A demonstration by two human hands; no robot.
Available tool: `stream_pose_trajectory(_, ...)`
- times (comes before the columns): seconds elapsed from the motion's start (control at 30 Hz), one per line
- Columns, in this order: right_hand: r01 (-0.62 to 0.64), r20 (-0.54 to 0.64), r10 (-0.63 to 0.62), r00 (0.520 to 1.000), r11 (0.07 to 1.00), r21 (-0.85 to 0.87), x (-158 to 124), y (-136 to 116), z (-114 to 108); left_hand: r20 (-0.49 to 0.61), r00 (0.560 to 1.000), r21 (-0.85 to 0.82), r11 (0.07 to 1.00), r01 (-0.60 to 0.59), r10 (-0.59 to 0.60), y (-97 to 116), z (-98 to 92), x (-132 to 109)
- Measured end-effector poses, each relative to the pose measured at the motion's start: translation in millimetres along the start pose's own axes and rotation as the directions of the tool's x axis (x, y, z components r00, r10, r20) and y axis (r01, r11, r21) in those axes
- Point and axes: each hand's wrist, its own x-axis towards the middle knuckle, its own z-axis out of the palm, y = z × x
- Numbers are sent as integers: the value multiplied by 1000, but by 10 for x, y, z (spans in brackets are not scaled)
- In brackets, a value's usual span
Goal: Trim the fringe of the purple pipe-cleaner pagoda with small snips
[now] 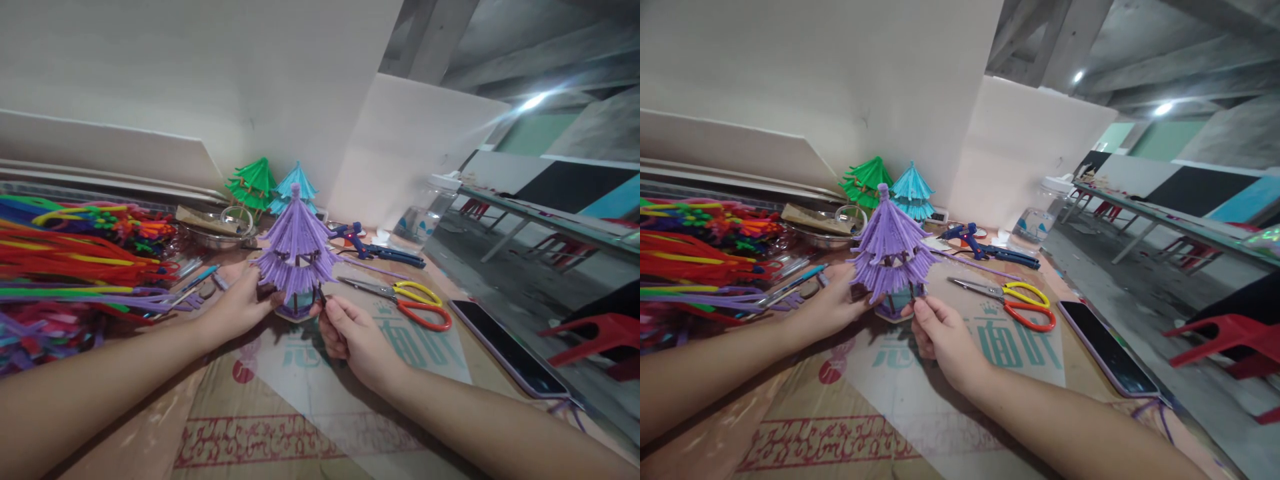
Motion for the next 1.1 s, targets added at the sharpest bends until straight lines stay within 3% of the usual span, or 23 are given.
stream_pose_trajectory(0.77, -1, -6, 1, 1000, 1000, -5, -5, -4, 4, 38, 998, -61, 997, 47, -45, -5, 7, -2)
stream_pose_trajectory(1.1, -22, -6, 22, 1000, 1000, -13, -16, -12, 0, 16, 1000, -67, 998, 6, -5, 17, 0, 5)
